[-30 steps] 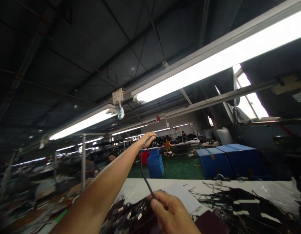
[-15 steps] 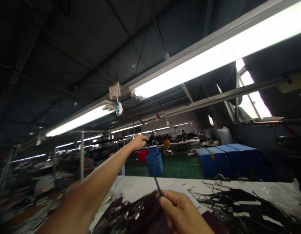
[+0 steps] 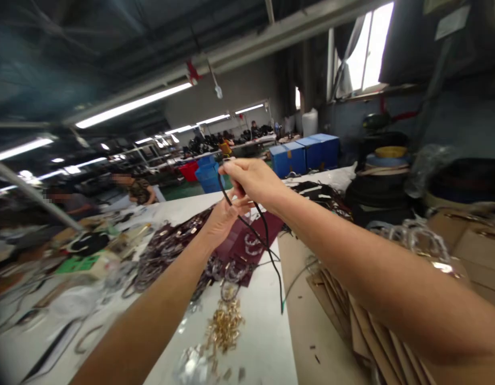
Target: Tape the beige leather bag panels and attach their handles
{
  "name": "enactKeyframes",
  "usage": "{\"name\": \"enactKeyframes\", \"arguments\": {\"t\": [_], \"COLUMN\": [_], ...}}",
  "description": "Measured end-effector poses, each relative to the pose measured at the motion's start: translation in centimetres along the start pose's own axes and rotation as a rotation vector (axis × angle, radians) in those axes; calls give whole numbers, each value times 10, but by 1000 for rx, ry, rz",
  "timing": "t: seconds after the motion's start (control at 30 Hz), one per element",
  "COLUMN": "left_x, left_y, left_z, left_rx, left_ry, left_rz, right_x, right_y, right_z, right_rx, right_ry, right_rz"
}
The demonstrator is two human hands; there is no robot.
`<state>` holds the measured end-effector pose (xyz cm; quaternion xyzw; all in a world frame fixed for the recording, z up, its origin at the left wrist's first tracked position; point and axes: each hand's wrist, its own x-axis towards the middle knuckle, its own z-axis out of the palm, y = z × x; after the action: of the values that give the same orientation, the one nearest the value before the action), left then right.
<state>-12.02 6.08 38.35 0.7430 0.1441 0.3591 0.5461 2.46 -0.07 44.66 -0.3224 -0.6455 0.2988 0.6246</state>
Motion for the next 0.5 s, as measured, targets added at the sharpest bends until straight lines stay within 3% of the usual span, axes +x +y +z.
{"name": "enactKeyframes", "arguments": {"t": [0.07,0.13,0.2,0.27,0.37,0.43,0.5], "left_x": [-7,-23,-49,-79,-120,-140,-152], "left_y": [-38,-80,-121,-157,-197,-213,-224], "left_z": [28,56,78,90,90,86,84], "left_rx": [-52,39,120,58,-130,-181,-200], "left_ry": [-38,-102,-150,-96,223,439,562], "left_rz": [-112,-285,-423,-567,-709,-780,-832], "right_x": [2,6,7,3,-23,-52,-83], "right_y": [-8,-21,-31,-26,27,88,157], "right_z": [-12,-28,-53,-86,-141,-174,-204], "right_rx": [92,126,119,68,-124,-170,-152], "right_ry": [43,87,144,193,233,237,324], "right_rz": [-24,-53,-81,-105,-45,161,433]}}
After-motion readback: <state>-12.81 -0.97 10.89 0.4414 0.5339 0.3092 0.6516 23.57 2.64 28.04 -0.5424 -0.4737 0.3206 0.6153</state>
